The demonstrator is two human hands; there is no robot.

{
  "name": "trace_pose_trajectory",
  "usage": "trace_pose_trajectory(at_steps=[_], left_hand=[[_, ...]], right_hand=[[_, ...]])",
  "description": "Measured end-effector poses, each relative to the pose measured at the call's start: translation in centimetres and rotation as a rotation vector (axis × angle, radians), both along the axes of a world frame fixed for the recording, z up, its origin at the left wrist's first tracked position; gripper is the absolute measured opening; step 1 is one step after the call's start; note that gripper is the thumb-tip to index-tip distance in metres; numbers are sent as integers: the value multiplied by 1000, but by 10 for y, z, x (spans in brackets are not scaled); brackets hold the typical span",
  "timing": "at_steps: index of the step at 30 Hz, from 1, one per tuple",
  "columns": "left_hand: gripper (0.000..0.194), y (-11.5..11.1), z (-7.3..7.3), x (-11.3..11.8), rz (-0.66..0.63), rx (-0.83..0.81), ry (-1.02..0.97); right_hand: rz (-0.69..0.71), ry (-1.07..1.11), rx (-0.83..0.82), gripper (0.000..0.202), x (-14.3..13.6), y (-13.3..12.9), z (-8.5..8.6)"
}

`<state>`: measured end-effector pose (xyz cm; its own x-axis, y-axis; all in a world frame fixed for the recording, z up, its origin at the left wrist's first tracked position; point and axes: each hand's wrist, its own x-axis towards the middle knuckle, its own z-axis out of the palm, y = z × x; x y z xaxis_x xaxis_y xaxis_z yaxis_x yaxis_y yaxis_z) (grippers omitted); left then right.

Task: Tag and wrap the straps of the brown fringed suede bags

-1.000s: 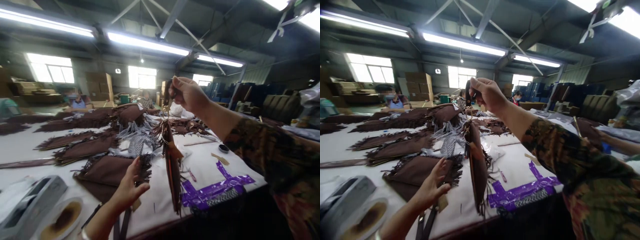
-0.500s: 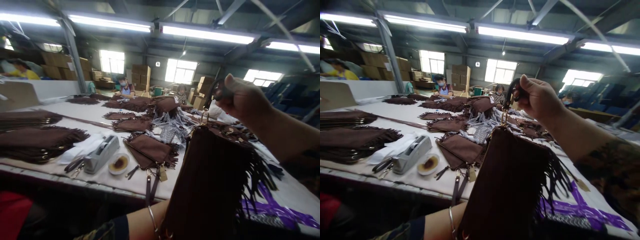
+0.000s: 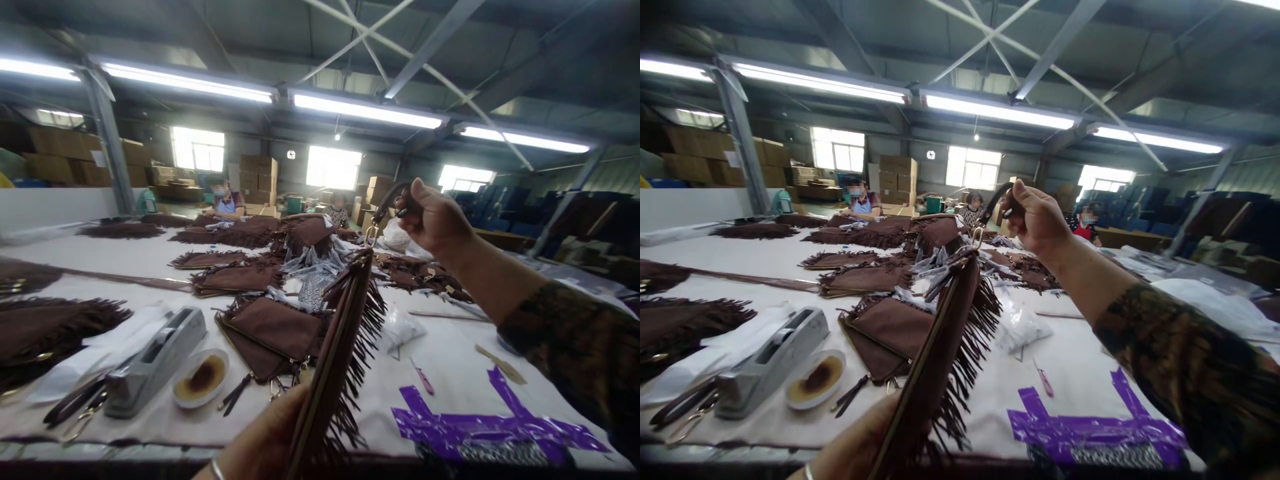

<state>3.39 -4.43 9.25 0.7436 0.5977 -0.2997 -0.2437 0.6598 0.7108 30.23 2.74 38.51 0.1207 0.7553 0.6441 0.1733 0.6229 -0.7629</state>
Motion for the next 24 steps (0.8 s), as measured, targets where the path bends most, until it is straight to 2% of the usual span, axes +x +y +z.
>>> trace_pose_trajectory(at_steps=[2, 3, 5, 7, 9, 11, 13, 15, 16, 18, 21, 24], left_hand=[[51, 29, 16, -19, 107, 58, 42], [53, 49, 28, -31, 164, 147, 86], [55, 96, 54, -56, 359, 396, 243], [56, 144, 81, -79, 591, 707, 550], [51, 183, 107, -97, 720, 1011, 975], [40, 210, 126, -107, 816, 1265, 1271], [26, 228, 135, -111, 935, 1442, 1453], [23, 239, 132, -113, 1038, 1498, 1596], [25, 243, 126, -115, 1045, 1476, 1668], [27, 249, 105, -118, 950, 1336, 1796], [30, 247, 62, -124, 698, 1073, 1833], [34, 230, 14, -120, 549, 1032, 1677]], right_hand=[[-20, 28, 14, 41, 11, 2, 0], [-25, 35, 8, 41, 15, 2, -2], [-23, 40, -32, 40, 21, 2, -12], [-15, 33, -98, 39, 23, 3, -27], [-9, 27, -170, 39, 24, 6, -44], [-16, 34, -222, 41, 24, 14, -58], [-33, 48, -234, 42, 23, 22, -69], [-42, 41, -227, 42, 18, 26, -81], [-37, 21, -235, 42, 14, 27, -90], [-17, -65, -306, 40, 0, 22, -118], [31, -277, -506, 36, -29, 5, -185], [91, -328, -772, 35, -58, -18, -262]])
